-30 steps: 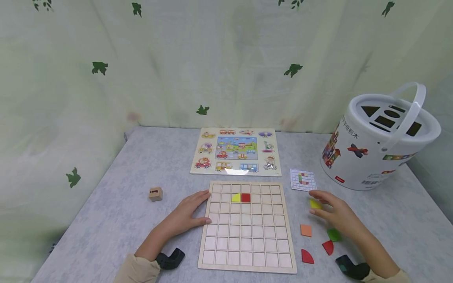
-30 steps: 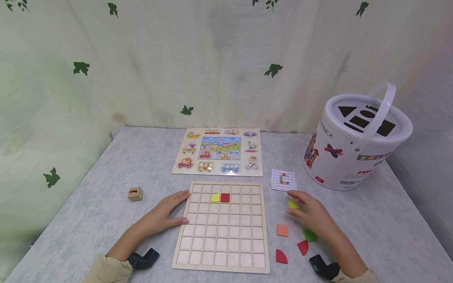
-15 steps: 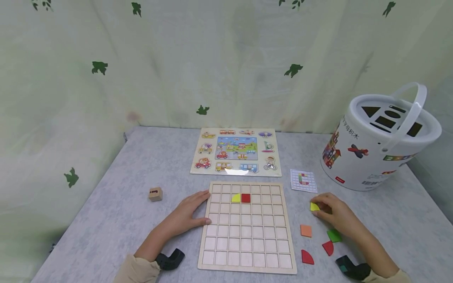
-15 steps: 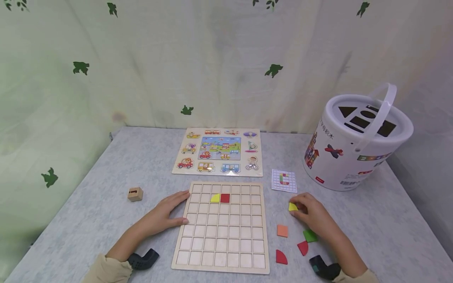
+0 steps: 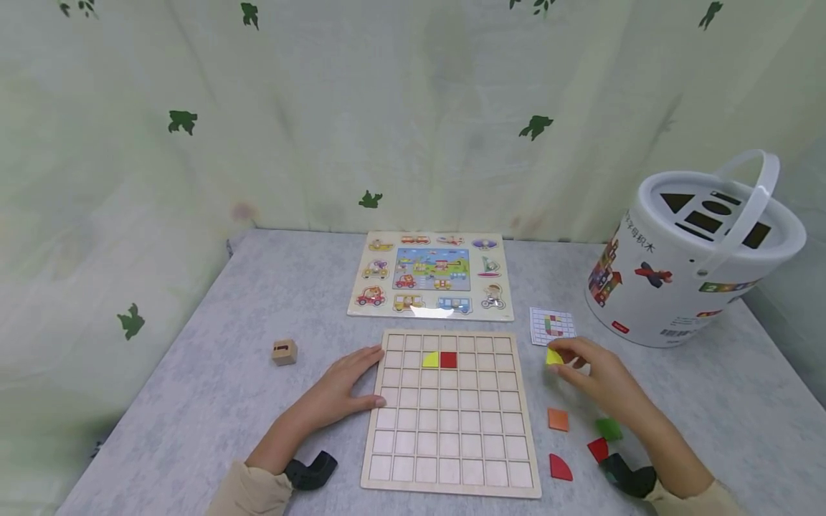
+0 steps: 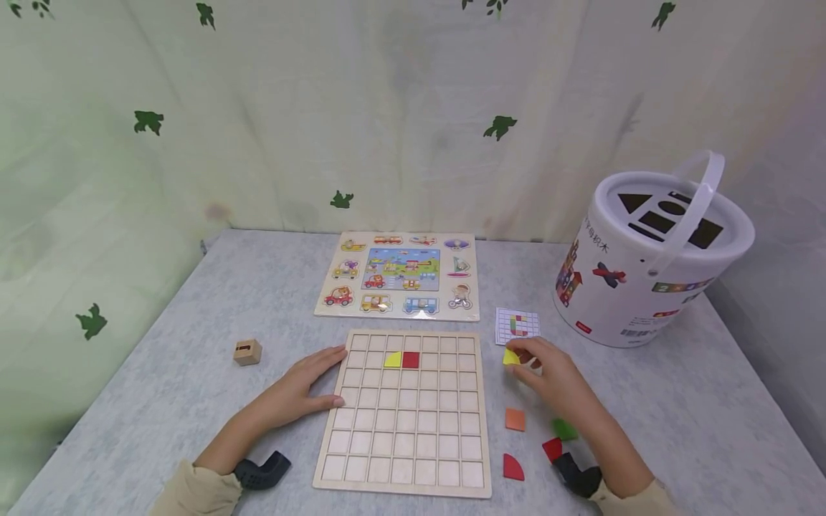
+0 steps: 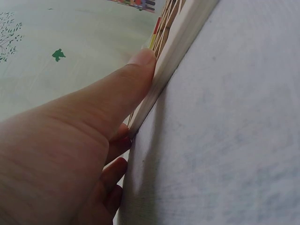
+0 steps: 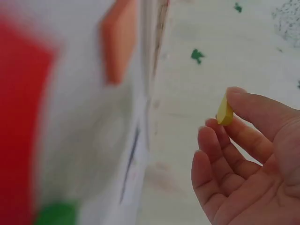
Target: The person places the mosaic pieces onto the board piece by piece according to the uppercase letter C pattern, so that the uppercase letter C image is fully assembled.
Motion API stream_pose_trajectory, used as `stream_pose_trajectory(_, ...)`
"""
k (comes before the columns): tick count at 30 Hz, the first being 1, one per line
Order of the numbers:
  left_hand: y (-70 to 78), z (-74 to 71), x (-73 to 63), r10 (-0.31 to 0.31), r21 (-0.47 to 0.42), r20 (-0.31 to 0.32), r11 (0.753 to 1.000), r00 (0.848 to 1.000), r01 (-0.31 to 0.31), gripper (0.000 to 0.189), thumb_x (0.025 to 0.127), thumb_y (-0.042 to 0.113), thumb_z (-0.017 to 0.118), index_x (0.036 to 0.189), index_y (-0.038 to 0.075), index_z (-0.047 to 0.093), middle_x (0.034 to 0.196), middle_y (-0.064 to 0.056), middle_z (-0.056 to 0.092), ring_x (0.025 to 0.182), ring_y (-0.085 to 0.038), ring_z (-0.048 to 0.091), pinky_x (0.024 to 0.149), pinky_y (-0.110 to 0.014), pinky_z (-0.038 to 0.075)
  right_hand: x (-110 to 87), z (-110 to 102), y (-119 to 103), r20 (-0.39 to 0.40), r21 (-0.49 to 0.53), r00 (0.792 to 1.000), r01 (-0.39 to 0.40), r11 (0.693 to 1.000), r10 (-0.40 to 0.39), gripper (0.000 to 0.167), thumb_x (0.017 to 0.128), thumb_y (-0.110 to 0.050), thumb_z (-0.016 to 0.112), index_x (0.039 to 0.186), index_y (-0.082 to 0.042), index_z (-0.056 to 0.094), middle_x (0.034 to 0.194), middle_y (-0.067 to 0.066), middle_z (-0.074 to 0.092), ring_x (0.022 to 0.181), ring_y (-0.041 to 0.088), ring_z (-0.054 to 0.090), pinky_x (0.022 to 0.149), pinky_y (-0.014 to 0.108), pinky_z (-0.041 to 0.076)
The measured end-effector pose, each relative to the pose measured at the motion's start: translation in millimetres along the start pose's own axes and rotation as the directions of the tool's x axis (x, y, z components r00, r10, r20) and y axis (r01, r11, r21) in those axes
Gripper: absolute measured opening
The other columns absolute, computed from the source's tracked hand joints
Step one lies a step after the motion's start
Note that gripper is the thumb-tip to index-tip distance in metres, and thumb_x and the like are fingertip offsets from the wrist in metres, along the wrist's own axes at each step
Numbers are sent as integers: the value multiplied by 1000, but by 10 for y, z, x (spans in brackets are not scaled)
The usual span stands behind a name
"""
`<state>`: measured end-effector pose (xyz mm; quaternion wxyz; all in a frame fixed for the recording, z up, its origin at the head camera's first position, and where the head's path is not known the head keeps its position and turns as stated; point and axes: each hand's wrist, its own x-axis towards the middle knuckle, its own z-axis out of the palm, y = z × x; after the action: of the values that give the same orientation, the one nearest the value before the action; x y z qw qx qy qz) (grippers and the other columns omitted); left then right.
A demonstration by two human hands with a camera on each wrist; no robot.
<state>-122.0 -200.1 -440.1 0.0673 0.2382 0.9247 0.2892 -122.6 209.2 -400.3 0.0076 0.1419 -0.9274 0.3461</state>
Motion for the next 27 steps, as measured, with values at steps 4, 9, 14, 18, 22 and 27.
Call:
stream_pose_trajectory(4,3,-5,3,-5,-1,5,1000,1000,5,81,77,49,64,139,9,34,143,-7,30,130,-27,24,102,-49,22,121,64,-205,-39,46,996,84,995,-82,34,80,-9,68,112,-4,60,97,2,58,86,18,52,70,32,49)
stream_pose_trajectory(9,18,-17,12,-17,0,16,1000,1000,17,80,77,49,64,140,10,33,143,-6,29,131,-25,23,102,-48,21,298,208,-440,-72,119,986,159,980,-151,32,81,-12,67,112,-7,60,97,-1,58,87,14,52,74,37,48)
stream_pose_trajectory(14,26,-32,12,-25,-5,14,1000,1000,25,80,76,49,65,140,10,34,143,-6,29,131,-25,23,102,-48,21,443,421,-578,-69,195,983,181,964,-171,31,81,-12,68,110,-6,61,96,0,58,85,14,52,72,33,48)
stream_pose_trajectory(18,23,-36,7,-22,-9,10,1000,1000,22,81,76,49,65,140,9,34,143,-7,30,131,-26,23,102,-49,21,529,602,-572,-30,235,982,187,954,-185,31,80,-7,67,110,-2,60,95,2,59,82,16,53,70,29,48)
stream_pose_trajectory(22,10,-25,4,-19,-10,8,1000,1000,19,81,76,50,65,140,10,34,143,-7,30,130,-26,24,102,-49,22,570,760,-507,55,247,989,121,961,-139,30,81,-7,67,110,-3,61,94,0,58,81,15,52,70,27,47)
stream_pose_trajectory(27,-2,-6,3,-16,-7,15,1000,1000,16,80,77,49,65,140,10,33,143,-6,29,131,-25,23,103,-48,21,574,871,-443,126,156,985,97,983,-117,28,81,-13,68,108,-9,64,91,-4,55,78,13,47,68,26,44)
